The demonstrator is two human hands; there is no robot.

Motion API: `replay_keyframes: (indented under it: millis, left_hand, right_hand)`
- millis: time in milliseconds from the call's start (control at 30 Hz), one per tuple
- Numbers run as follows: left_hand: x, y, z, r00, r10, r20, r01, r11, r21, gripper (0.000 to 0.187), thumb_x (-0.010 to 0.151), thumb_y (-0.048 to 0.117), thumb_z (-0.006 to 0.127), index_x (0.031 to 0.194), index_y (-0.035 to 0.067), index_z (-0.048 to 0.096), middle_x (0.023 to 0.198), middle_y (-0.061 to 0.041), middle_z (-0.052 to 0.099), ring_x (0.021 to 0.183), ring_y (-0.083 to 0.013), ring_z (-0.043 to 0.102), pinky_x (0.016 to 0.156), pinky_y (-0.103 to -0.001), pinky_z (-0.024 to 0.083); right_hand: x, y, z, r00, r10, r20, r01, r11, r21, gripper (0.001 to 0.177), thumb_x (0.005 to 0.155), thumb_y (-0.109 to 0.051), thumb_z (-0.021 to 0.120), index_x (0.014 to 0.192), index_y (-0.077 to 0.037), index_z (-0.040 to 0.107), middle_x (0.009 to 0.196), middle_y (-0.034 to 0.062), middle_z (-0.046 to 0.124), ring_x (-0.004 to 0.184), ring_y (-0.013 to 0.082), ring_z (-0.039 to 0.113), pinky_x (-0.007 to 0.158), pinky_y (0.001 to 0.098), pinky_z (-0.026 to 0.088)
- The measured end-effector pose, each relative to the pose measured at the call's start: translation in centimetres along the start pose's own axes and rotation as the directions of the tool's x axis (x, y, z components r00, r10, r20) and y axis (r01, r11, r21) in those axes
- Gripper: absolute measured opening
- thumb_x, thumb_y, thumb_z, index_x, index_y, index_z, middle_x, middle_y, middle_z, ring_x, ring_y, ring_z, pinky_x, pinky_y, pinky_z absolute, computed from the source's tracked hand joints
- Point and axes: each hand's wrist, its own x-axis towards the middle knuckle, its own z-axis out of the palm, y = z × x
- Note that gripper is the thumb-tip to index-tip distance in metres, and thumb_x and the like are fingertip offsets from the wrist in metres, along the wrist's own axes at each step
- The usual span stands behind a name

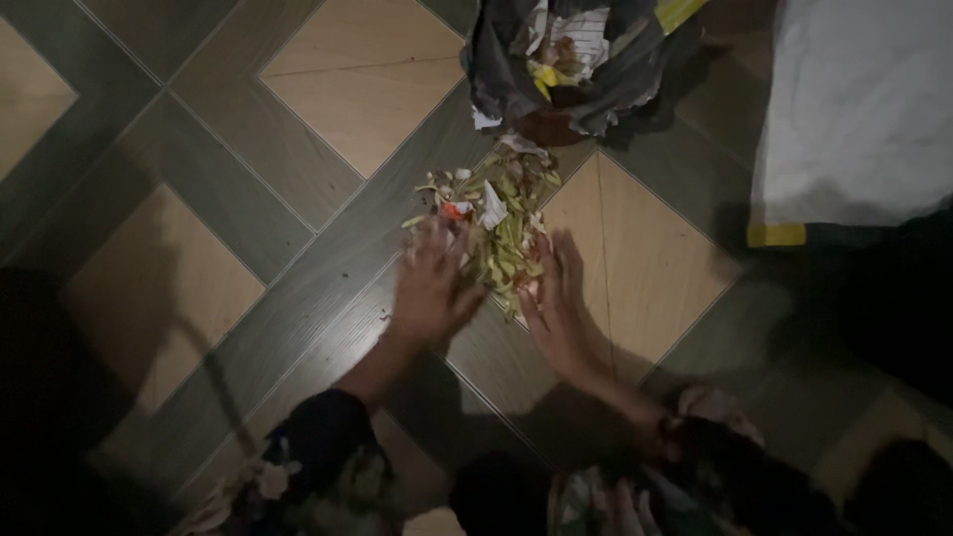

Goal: The person sits on the tiled floor and gathers scattered food scraps and paper debris by hand, placing them into a black plastic bag. The person repeatedly scoops up the debris and deposits it into the bag.

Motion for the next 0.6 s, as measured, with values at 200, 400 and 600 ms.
replay_keyframes:
  millis: [200,400,600]
  left_hand:
    - [-1.8,-3.8,2.6,0.74,-0.381,-0.554,0.259,0.922,-0.288,0.079,0.105,0.037,0.059,0.161,-0.003,0.021,0.167,-0.033,0.012,0.156,-0.0489,0.011,0.126,-0.057,0.01]
    - [-3.0,-0.9,3.5,0.854,-0.172,-0.491,-0.038,0.92,-0.389,0.086,0.099,0.03,0.063,0.162,-0.003,0.015,0.17,-0.03,0.01,0.158,-0.048,0.009,0.126,-0.057,0.012]
    - [-0.6,0.0,-1.8,0.893,-0.233,-0.384,0.059,0.908,-0.414,0.085,0.092,0.024,0.069,0.162,0.009,0.023,0.169,-0.023,0.018,0.151,-0.0445,0.028,0.12,-0.053,0.028]
  right_hand:
    - [3.1,0.0,-0.8,0.983,-0.135,-0.121,0.085,0.933,-0.349,0.075,0.11,-0.027,0.057,0.166,-0.004,0.014,0.17,0.027,0.013,0.157,0.0444,0.015,0.12,0.0632,0.035]
    - [3.1,-1.6,0.2,0.985,-0.018,0.174,0.022,1.0,-0.017,0.085,0.097,-0.022,0.067,0.161,-0.003,0.016,0.159,0.0254,0.032,0.136,0.039,0.048,0.106,0.0465,0.05]
    - [5.7,-1.8,-1.1,0.982,0.096,0.161,-0.118,0.984,0.13,0.062,0.094,-0.013,0.062,0.153,-0.015,0.042,0.157,0.0168,0.047,0.136,0.0303,0.061,0.102,0.037,0.057]
